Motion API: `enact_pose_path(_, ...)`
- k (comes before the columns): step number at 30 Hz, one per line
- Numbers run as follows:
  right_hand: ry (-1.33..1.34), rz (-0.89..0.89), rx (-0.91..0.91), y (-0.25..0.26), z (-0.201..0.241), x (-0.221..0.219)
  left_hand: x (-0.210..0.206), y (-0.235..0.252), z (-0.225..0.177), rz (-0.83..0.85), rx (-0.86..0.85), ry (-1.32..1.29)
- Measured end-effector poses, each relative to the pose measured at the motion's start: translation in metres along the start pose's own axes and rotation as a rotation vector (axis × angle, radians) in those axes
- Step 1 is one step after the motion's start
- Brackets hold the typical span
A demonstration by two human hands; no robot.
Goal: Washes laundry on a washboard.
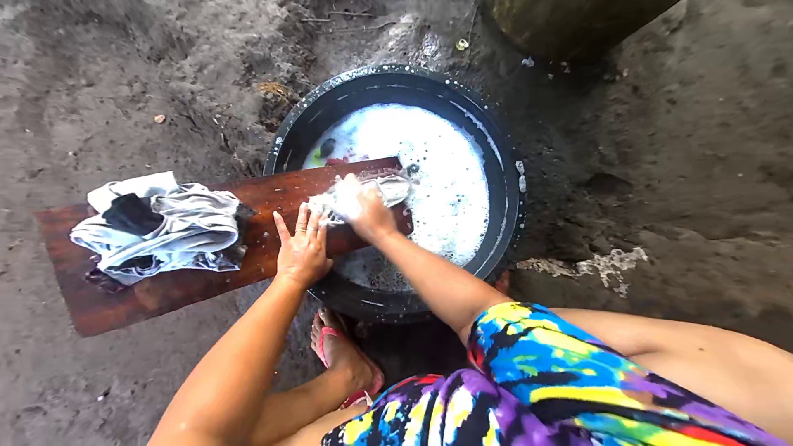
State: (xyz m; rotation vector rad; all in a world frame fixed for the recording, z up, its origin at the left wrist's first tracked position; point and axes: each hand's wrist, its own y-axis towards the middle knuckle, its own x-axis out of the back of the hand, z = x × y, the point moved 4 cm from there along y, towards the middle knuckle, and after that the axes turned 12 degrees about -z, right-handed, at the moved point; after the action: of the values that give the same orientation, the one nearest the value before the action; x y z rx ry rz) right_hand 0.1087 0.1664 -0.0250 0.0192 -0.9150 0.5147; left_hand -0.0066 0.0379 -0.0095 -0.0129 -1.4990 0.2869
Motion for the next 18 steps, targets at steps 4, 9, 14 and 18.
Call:
enact_pose_path(4,-0.006,-0.125,-0.271,0.046,-0.112,0.050,0.011,0.004,-0.004,-0.075,0.110,-0.178)
enact_pose_path(9,0.237,-0.498,-0.554,0.033,-0.195,0.095,0.053,0.042,0.001,-0.257,0.416,-0.408)
enact_pose_path(14,0.209,-0.346,-0.538,0.011,-0.134,0.060,0.042,0.071,-0.009,0.009,0.448,-0.302)
enact_pose_path(18,0.142,-0.068,-0.035,-0.008,-0.004,0.011,0.053,0.046,0.000,0.099,0.585,-0.423)
